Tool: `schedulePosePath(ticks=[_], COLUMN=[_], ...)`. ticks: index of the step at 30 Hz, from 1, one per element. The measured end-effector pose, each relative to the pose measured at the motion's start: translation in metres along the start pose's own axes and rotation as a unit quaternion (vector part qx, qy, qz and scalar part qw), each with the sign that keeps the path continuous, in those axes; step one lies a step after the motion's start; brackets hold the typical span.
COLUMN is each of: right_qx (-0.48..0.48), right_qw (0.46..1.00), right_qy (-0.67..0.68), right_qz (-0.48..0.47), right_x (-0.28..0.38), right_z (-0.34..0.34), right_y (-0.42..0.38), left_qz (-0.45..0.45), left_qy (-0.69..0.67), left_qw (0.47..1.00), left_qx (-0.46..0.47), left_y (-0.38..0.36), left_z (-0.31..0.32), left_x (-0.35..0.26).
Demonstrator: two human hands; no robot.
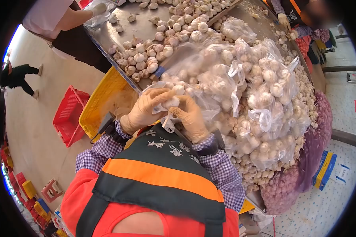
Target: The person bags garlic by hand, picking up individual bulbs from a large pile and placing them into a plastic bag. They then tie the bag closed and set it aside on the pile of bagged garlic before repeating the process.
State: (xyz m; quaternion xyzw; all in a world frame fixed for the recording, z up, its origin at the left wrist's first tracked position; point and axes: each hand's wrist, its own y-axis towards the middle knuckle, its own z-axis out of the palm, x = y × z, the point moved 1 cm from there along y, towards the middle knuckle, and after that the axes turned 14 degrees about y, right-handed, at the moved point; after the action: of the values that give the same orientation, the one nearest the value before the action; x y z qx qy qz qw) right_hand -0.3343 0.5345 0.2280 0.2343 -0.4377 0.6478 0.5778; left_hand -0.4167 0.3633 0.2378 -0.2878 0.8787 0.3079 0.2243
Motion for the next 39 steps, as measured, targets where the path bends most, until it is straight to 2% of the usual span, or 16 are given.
schedulePosePath(ticks=[5,8,10,11,13,14,15,17,19,21,22,23,26,29,34,39], right_qx=[0.001,-0.04,-0.107,-0.112,-0.195,-0.19,-0.192,-0.157,-0.166,-0.116,-0.104,-0.107,-0.094,-0.055,-0.008,-0.032], right_qw=[1.0,0.997,0.982,0.981,0.974,0.974,0.974,0.945,0.919,0.784,0.774,0.775,0.911,0.958,0.957,0.861], right_qy=[0.003,-0.069,-0.154,-0.153,-0.103,-0.108,-0.107,-0.279,-0.358,-0.606,-0.624,-0.622,-0.398,-0.28,-0.286,-0.508], right_qz=[0.022,-0.002,-0.034,-0.035,-0.057,-0.054,-0.054,-0.06,-0.023,0.066,0.03,0.032,0.051,0.013,0.035,-0.008], right_x=[-0.002,0.007,0.005,0.007,0.01,0.011,0.008,0.001,0.007,0.009,-0.001,-0.003,-0.004,-0.019,-0.014,0.008], right_z=[0.0,-0.01,-0.032,-0.036,-0.042,-0.046,-0.051,-0.054,-0.039,-0.033,-0.04,-0.046,-0.052,-0.075,-0.078,-0.043], right_y=[-0.006,-0.019,-0.028,-0.028,-0.027,-0.023,-0.016,-0.002,0.001,0.007,0.009,0.009,0.01,0.022,0.027,0.02], left_qz=[-0.038,-0.235,-0.278,-0.175,-0.12,-0.117,-0.185,-0.28,-0.184,-0.203,-0.2,-0.217,-0.247,-0.267,-0.266,-0.251], left_qy=[-0.14,-0.317,-0.075,0.114,0.312,0.311,0.092,-0.235,-0.102,0.082,0.082,0.066,0.042,0.024,0.038,0.045], left_qw=[0.989,0.918,0.949,0.959,0.928,0.929,0.963,0.907,0.964,0.958,0.959,0.959,0.953,0.947,0.948,0.961], left_qx=[0.04,0.039,0.126,0.191,0.163,0.165,0.172,0.209,0.164,0.184,0.184,0.17,0.171,0.177,0.17,0.107], left_y=[-0.015,-0.045,-0.065,-0.066,-0.057,-0.048,-0.035,-0.005,-0.002,0.005,0.01,0.015,0.026,0.036,0.032,0.017], left_z=[-0.009,-0.039,-0.062,-0.074,-0.079,-0.074,-0.063,-0.042,0.013,0.038,0.043,0.046,0.047,0.048,0.055,0.066], left_x=[0.008,0.028,0.061,0.068,0.054,0.047,0.036,0.003,-0.003,-0.004,-0.003,0.0,0.01,0.026,0.03,0.027])
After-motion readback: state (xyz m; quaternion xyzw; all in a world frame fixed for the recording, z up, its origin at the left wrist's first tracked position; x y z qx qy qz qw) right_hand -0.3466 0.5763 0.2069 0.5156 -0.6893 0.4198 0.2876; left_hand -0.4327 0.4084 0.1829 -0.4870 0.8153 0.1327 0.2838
